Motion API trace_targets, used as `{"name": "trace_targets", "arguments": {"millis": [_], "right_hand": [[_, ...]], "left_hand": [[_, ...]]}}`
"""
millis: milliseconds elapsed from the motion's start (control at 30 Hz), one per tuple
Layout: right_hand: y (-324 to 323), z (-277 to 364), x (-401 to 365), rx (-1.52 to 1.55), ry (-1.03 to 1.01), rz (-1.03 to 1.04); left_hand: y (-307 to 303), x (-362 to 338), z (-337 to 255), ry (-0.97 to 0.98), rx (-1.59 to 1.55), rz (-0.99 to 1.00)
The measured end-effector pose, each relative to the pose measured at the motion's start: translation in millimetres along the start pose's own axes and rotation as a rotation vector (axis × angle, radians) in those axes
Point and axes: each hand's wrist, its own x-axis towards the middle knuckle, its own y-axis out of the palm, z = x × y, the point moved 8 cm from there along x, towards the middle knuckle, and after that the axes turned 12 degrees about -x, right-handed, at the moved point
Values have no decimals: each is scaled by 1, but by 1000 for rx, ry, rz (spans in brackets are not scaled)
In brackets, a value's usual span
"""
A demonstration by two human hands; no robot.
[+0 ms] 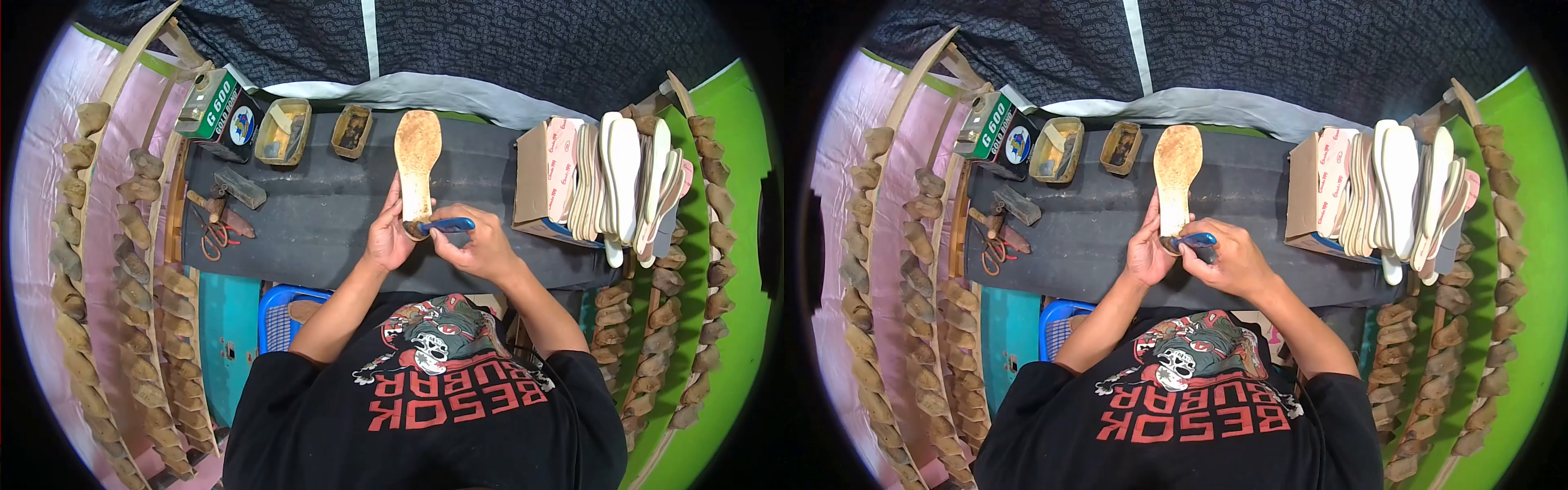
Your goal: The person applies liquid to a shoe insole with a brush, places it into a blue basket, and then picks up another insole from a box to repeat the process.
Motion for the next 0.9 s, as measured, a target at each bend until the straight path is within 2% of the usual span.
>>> {"name": "trace_targets", "arguments": {"millis": [200, 300, 433, 567, 667, 767, 900], "right_hand": [[2, -34, -14, 103, 259, -9], [-13, -46, -11, 16, 334, -4], [-31, -51, 1, -115, 198, -151], [-33, -47, 5, -152, 160, -161], [-26, -43, -5, -116, 148, -151], [-17, -26, -13, -124, 62, -79], [-20, -27, -8, -118, 87, -75]], "left_hand": [[-2, -1, 6, 43, 32, -25], [-5, 0, 10, 24, 22, -6], [-10, -1, 18, -8, 48, -25], [-9, -2, 22, -21, 93, -61], [-7, -1, 17, 38, 78, -74], [-8, 1, 11, 51, 93, -33], [-9, 1, 13, 53, 123, -64]]}}
